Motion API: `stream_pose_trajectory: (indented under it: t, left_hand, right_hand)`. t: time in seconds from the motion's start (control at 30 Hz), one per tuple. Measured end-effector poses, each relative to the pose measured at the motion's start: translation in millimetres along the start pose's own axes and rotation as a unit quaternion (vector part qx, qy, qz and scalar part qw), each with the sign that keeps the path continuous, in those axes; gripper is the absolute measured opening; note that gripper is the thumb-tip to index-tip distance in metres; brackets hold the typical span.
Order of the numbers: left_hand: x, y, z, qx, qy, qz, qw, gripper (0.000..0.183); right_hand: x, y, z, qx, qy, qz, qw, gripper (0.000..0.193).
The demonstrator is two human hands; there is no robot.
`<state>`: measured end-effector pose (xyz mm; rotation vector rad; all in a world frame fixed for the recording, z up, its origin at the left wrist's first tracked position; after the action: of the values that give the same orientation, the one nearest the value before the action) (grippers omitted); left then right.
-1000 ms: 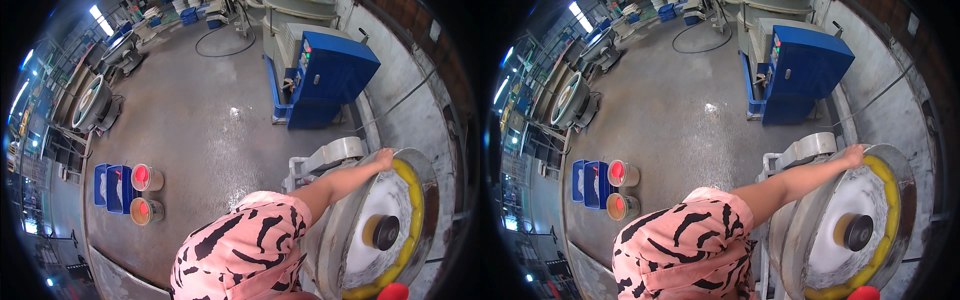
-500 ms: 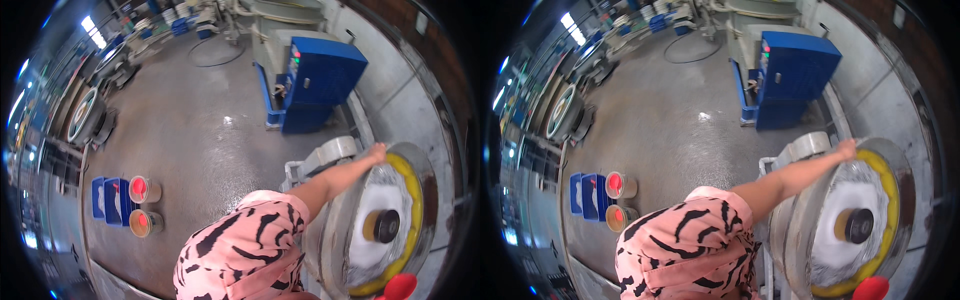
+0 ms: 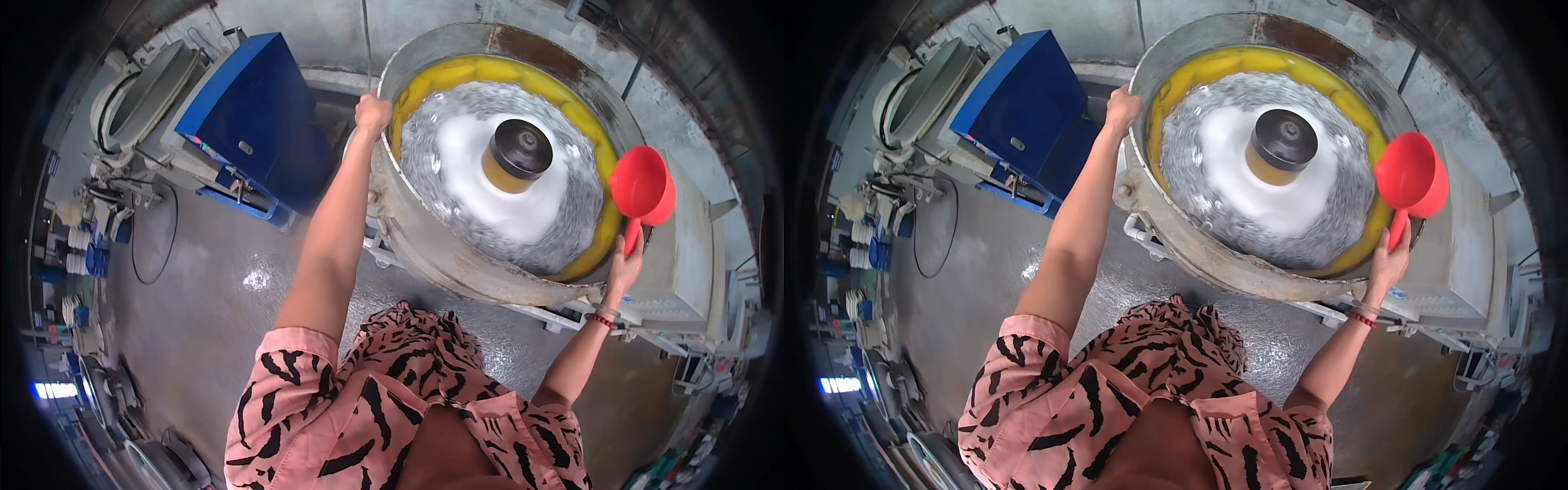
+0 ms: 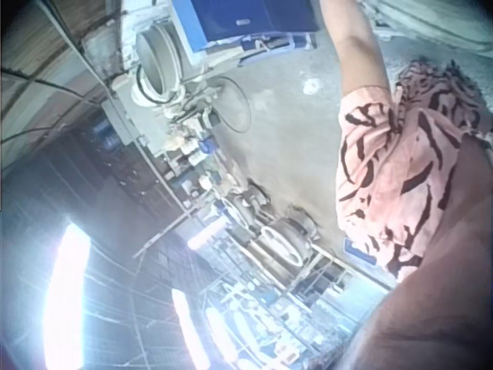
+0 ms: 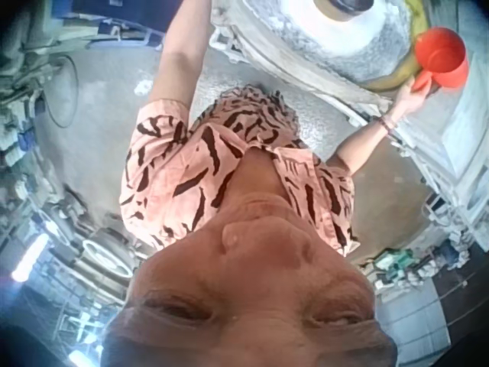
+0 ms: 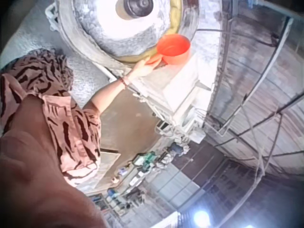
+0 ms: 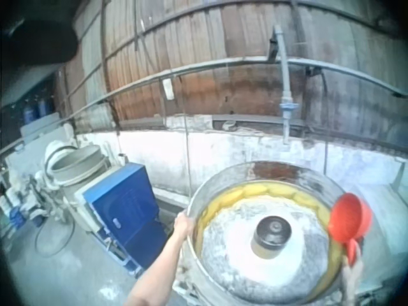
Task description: The person adds a scoop of water into a rotating vibratory finishing machine containing metal parts and media, then turns off the machine using a control panel.
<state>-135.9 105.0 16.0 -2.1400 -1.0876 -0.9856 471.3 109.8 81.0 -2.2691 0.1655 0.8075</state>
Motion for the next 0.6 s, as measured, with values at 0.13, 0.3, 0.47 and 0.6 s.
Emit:
stream_pose_trajectory:
  t: [0.13,0.3,0.47,0.6]
  left_hand:
    - [-11,-2,1,0.0,0.039,-0.003,0.999,0.043]
    - [-9,-2,6,-0.029,0.063,-0.007,0.998,0.043]
    - [13,8,-2,-0.012,0.046,0.04,0.998,0.038]
    - [-23,-23,10,-0.021,0.07,0.064,0.995,0.036]
  right_hand:
    - [1,5,3,-0.006,0.039,-0.011,0.999,0.049]
    - [1,3,3,-0.016,0.072,0.018,0.997,0.049]
    - [14,1,5,-0.019,0.104,0.033,0.994,0.05]
    - [7,1,12,-0.035,0.104,0.03,0.994,0.051]
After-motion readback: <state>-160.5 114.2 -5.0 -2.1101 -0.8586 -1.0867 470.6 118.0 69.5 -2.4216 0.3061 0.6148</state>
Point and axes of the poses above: each hand's wrist, its own y-axis away from the middle knuckle, its own z-axis out of the palm, x = y × z, the point moved 10 cm from there along -y, towards the middle knuckle, and after that the axes turned 12 degrees about x, right-handed, at the moved point
